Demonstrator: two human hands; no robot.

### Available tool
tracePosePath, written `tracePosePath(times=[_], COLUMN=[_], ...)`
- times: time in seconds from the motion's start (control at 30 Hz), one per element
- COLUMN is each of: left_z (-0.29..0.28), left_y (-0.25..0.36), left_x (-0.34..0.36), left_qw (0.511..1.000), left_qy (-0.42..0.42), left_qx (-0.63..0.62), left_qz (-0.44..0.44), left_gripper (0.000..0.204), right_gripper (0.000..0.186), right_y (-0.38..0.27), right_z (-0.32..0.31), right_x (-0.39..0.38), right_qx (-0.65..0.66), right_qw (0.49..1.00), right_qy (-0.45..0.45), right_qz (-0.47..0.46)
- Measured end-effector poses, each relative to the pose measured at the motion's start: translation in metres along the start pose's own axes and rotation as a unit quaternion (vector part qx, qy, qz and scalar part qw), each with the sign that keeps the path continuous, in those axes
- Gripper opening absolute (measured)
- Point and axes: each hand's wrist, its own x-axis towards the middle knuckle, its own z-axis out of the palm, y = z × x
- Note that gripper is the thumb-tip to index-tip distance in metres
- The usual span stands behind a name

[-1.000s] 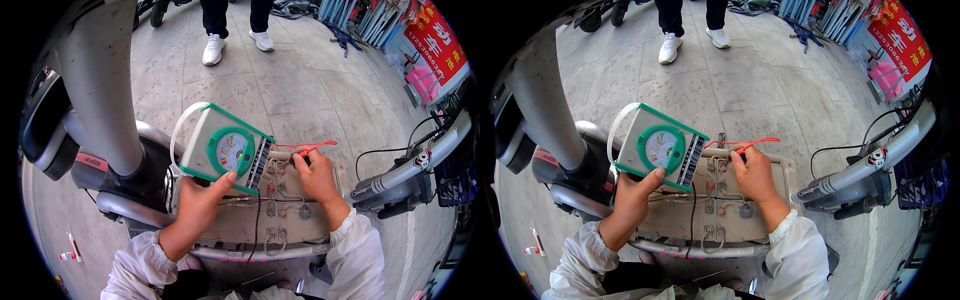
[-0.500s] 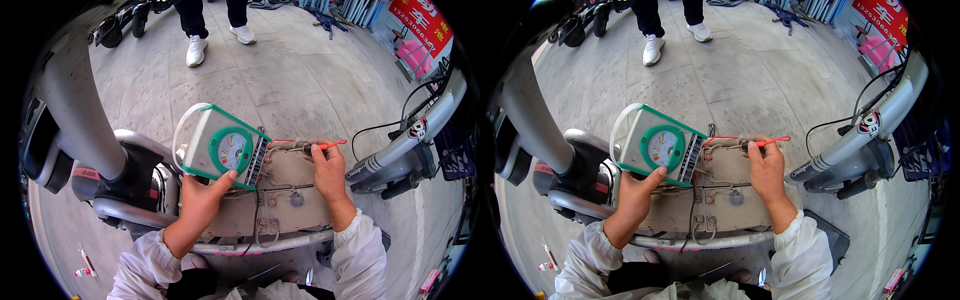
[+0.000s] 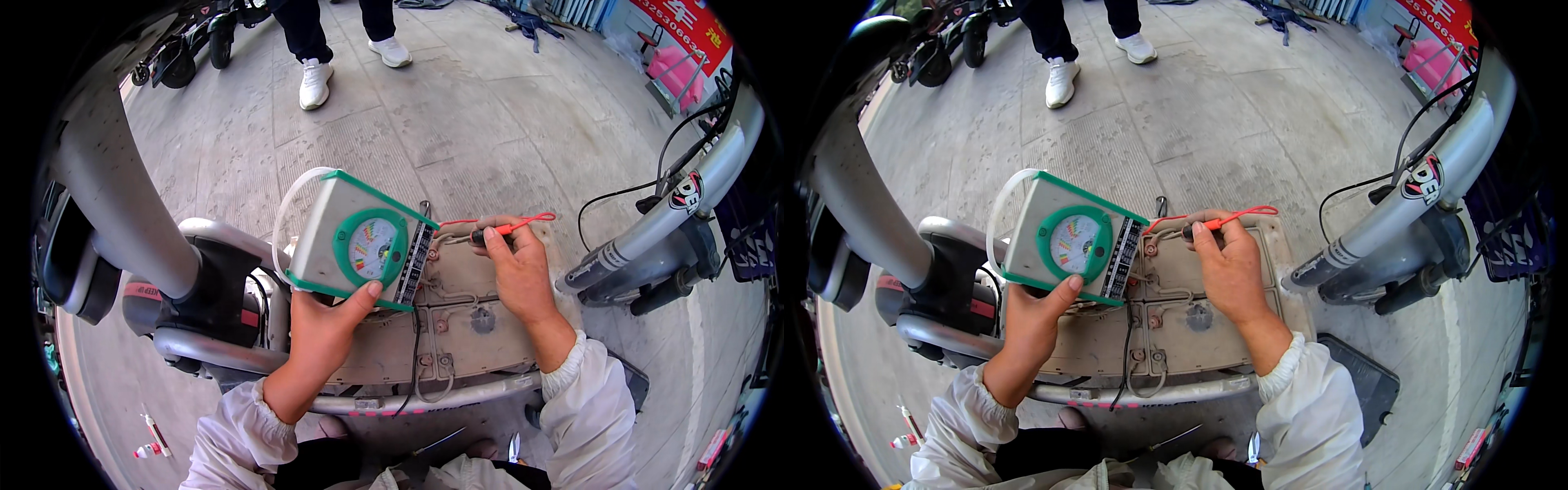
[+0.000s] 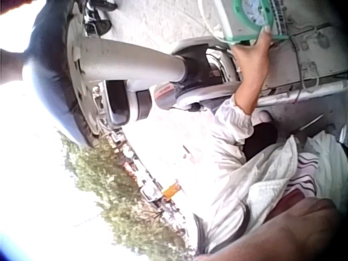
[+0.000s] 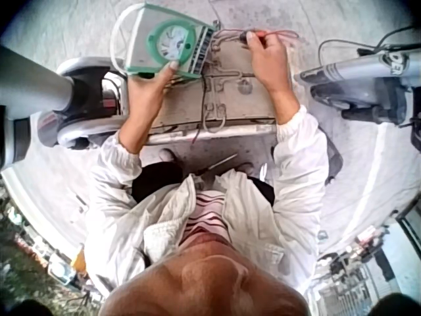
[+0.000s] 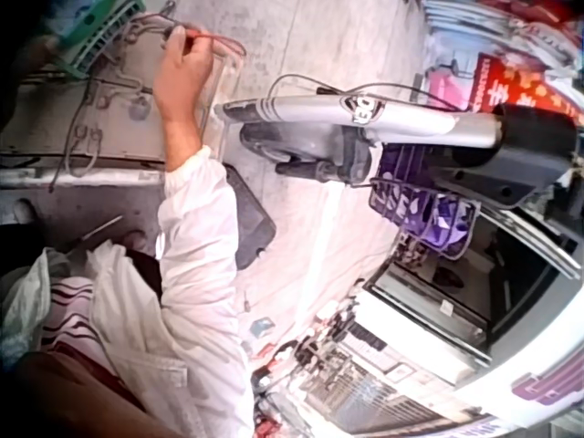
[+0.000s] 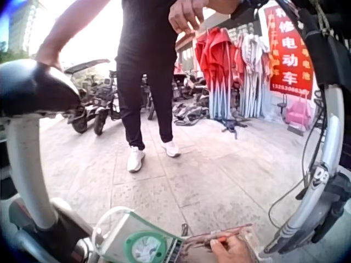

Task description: The person removes the scooter's floorboard, uses wire cutters to trim wires on the battery pack, and tests the battery with a multimeter. The person then replaces the floorboard and secures it.

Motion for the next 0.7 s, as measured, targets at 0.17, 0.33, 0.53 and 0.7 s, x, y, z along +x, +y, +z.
tracePosePath(times=[0.17,0.33,0.53,0.7], left_z=[-0.001,0.001,0.002,0.001], left_y=[-0.005,-0.01,-0.005,0.004], left_x=[0.0,0.001,0.001,0.0], left_qw=[0.999,0.997,0.999,0.998], left_qy=[0.002,0.012,0.004,-0.018], left_qx=[0.036,0.066,0.032,0.059], left_qz=[0.009,0.031,0.012,-0.019], left_gripper=[0.06,0.061,0.06,0.061], right_gripper=[0.018,0.015,0.017,0.017], right_y=[-0.001,0.006,0.014,0.014], right_z=[0.001,0.009,0.015,0.018], right_x=[0.0,0.003,0.007,0.004], right_qx=[-0.016,-0.019,-0.06,-0.067], right_qw=[1.0,1.0,0.997,0.997], right_qy=[-0.014,-0.01,-0.007,0.005], right_qz=[-0.003,-0.016,-0.036,-0.031])
